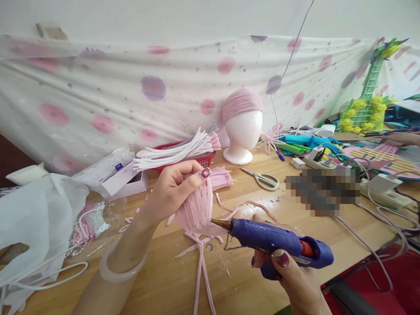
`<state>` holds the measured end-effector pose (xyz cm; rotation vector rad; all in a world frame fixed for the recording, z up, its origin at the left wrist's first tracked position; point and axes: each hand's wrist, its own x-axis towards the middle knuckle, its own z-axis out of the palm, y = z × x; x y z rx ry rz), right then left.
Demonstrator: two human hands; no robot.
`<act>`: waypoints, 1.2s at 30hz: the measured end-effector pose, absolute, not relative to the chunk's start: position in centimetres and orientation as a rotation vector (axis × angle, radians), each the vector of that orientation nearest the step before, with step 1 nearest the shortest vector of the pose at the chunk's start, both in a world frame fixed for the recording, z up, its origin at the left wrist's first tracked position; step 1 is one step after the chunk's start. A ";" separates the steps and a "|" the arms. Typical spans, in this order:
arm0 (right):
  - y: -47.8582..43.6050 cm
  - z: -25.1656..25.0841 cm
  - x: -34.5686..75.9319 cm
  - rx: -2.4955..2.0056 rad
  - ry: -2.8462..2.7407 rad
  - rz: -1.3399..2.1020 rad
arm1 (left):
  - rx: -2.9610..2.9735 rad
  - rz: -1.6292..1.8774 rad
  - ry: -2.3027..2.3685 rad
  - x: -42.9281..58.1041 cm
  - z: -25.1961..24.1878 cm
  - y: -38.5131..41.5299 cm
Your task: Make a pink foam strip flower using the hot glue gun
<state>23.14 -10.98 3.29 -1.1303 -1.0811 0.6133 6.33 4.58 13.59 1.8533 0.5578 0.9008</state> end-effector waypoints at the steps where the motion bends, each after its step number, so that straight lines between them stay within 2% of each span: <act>1: -10.9 3.1 23.3 -1.111 -1.108 0.583 | 1.847 0.912 0.560 6.3 13.6 4.6; 5: -10.8 3.2 23.4 -1.098 -1.162 0.546 | 1.779 0.943 0.537 6.3 13.3 4.8; 12: -11.0 5.3 22.2 -1.136 -1.066 0.770 | 1.764 0.964 0.468 6.4 13.1 4.9; 21: -10.6 3.7 23.2 -1.126 -1.131 0.659 | 1.758 0.960 0.482 6.3 13.1 5.0; 36: -11.0 3.1 22.6 -1.182 -0.923 0.713 | 1.776 1.024 0.490 6.2 13.5 5.0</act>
